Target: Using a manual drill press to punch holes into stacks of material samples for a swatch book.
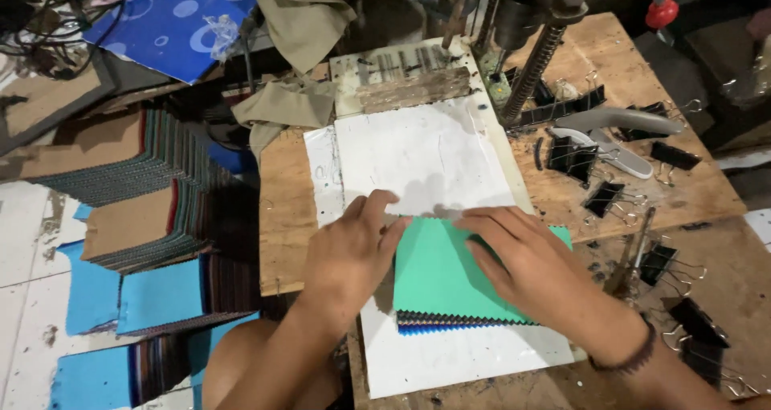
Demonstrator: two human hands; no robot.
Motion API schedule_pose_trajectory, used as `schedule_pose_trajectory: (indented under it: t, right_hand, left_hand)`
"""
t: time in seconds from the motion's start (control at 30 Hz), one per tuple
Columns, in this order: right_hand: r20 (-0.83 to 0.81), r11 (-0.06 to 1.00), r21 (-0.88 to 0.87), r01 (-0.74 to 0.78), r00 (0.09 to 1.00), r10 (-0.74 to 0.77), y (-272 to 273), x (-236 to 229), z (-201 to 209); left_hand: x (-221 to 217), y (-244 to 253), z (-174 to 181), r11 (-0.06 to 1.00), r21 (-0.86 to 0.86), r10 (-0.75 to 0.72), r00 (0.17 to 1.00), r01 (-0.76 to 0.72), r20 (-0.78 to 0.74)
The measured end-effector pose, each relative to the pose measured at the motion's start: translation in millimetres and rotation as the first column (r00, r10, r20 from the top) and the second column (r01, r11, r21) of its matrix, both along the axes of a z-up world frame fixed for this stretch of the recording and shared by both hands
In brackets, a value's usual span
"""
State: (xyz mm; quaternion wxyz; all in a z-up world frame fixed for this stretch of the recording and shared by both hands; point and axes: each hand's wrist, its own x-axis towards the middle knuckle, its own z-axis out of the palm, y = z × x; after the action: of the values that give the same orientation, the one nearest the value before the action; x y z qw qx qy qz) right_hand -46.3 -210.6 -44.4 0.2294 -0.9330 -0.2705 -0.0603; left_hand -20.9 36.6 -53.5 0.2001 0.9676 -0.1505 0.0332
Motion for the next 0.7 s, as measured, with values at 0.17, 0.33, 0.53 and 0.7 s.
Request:
schedule_pose_trajectory:
  t: [0.17,0.33,0.53,0.7]
  right_hand:
    - [-0.180,0.997,0.081,-0.015,0.983,0.030,25.2,32.0,-6.3]
    - [-0.580,0.993,-0.078,-0.086,0.814,0.024,35.7,45.3,-2.2]
    - [-0.471,0.986,-0.047,-0.160,0.874,0.120,36.0,19.4,-8.6]
    - [-0.147,0.973,0.036,-0.229,0.962,0.232,32.3,4.4,0.3]
  left_hand:
    - [-83.6,-0.8,0.2,0.944,-0.329,0.060,0.996,-0.036,0.063]
    - [-130.0,1.3,-38.4,0.896,-0.422,0.086,0.986,-0.140,-0.144]
    - [-131.9,5.6,-26.4,0.874,-0.486,-0.028,0.994,-0.027,-0.106]
    - [-109.6,24.7,12.9,0.890,-0.373,0.101,0.911,-0.262,-0.399]
